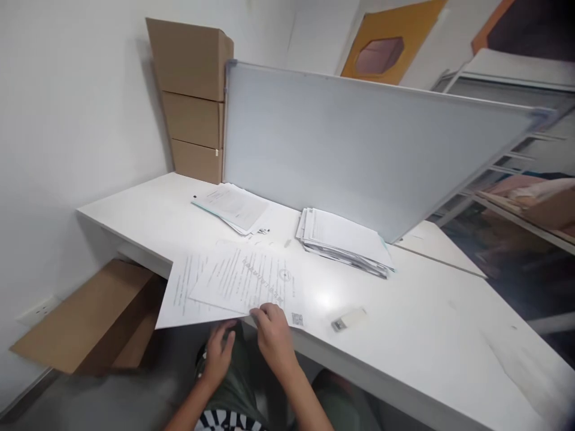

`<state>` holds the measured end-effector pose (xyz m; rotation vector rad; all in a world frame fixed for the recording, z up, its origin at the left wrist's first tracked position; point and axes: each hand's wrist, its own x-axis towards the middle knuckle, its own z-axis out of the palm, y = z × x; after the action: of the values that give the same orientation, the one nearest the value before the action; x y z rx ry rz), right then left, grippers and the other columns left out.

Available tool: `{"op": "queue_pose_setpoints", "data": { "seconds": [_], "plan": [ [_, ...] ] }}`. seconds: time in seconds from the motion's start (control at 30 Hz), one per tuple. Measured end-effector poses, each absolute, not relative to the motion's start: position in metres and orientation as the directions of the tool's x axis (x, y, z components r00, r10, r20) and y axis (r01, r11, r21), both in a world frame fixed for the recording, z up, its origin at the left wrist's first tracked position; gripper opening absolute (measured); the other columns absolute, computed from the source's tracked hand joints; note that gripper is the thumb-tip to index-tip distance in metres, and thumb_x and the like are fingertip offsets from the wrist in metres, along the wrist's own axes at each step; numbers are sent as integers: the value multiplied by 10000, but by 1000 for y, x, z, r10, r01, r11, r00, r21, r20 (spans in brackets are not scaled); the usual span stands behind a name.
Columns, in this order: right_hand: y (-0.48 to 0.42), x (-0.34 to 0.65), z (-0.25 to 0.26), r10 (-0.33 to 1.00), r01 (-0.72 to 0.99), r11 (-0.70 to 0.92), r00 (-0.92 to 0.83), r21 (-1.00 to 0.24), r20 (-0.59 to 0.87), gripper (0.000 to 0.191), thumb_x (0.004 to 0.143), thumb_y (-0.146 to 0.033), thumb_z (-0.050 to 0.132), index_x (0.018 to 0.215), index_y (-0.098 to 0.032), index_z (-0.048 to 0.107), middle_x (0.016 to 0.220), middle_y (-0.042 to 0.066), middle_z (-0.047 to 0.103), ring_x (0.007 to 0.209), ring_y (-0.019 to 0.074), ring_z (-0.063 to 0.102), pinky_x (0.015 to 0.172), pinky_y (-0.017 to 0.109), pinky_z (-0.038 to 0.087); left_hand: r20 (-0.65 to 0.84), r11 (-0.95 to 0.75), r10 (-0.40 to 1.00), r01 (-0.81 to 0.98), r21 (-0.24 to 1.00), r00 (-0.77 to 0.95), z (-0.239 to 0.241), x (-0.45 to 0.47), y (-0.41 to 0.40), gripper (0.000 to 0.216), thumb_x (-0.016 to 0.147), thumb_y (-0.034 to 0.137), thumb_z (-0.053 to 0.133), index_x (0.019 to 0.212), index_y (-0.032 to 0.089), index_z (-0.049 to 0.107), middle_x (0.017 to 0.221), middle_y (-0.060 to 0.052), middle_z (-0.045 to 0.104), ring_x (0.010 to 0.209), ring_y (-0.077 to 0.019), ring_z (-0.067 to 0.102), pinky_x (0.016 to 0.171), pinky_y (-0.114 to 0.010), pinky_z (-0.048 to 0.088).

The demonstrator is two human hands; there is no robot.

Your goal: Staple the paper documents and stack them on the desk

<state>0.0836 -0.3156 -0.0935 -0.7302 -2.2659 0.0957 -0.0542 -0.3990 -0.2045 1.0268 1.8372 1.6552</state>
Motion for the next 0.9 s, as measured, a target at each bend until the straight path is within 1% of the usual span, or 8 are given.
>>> {"op": "queue_pose_setpoints", "data": {
  "seconds": [0.07,0.17,0.27,0.37,0.57,0.67,0.8,0.9],
  "plan": [
    [-325,97,-92,555,453,827,-565,-333,610,414,767,74,421,1016,-188,624,901,64,591,823,206,513,696,306,446,97,-157,683,-17,987,-724,-176,-41,-413,481,818,574,623,1135,215,672,1133,-128,690,1079,-294,631,974,-457,490],
    [-335,111,-88,549,395,836,-597,-381,585,431,766,77,432,1041,-196,623,955,66,621,866,211,533,725,318,473,-93,-314,616,-352,882,-782,-124,-28,-414,620,848,656,561,1285,218,588,1216,-134,660,1122,-287,622,956,-463,520],
    [-340,119,-85,543,370,839,-554,-398,631,436,792,76,422,1069,-193,623,947,68,637,866,208,546,722,322,488,-274,-307,562,-504,807,-780,-81,-31,-402,523,860,527,626,1256,186,607,1178,-130,682,1076,-265,647,968,-455,525],
    [-345,122,-81,538,365,841,-471,-400,699,442,825,66,409,1116,-191,621,934,71,642,855,198,560,713,317,495,-340,-270,538,-540,797,-771,-58,-39,-397,394,828,331,689,1172,147,636,1088,-124,714,979,-244,685,947,-450,549],
    [-347,120,-69,475,362,873,-481,-327,737,427,838,34,415,1124,-191,638,918,70,670,825,199,564,704,334,491,-438,-12,682,-608,794,-586,-44,-52,-400,244,781,305,747,832,87,648,732,-122,713,744,-272,722,778,-450,619],
    [-345,125,-64,504,411,848,-428,-334,751,406,840,36,421,1093,-188,645,915,72,668,830,201,562,709,335,485,-457,96,735,-591,801,-500,-36,-60,-403,290,773,311,767,893,60,684,833,-188,738,846,-322,736,748,-415,625],
    [-339,133,-55,573,463,786,-292,-411,766,388,854,35,425,1083,-192,642,919,77,645,856,199,563,732,326,492,-467,198,785,-550,811,-406,-32,-67,-412,372,743,339,806,982,65,722,1001,-228,734,992,-378,711,724,-400,628],
    [-339,131,-47,542,442,818,-375,-369,752,393,846,33,421,1087,-185,642,924,80,649,850,209,561,728,332,490,-477,255,822,-547,797,-312,-38,-65,-417,412,713,374,832,979,74,735,1079,-238,717,1075,-394,679,815,-427,613]
  ]
}}
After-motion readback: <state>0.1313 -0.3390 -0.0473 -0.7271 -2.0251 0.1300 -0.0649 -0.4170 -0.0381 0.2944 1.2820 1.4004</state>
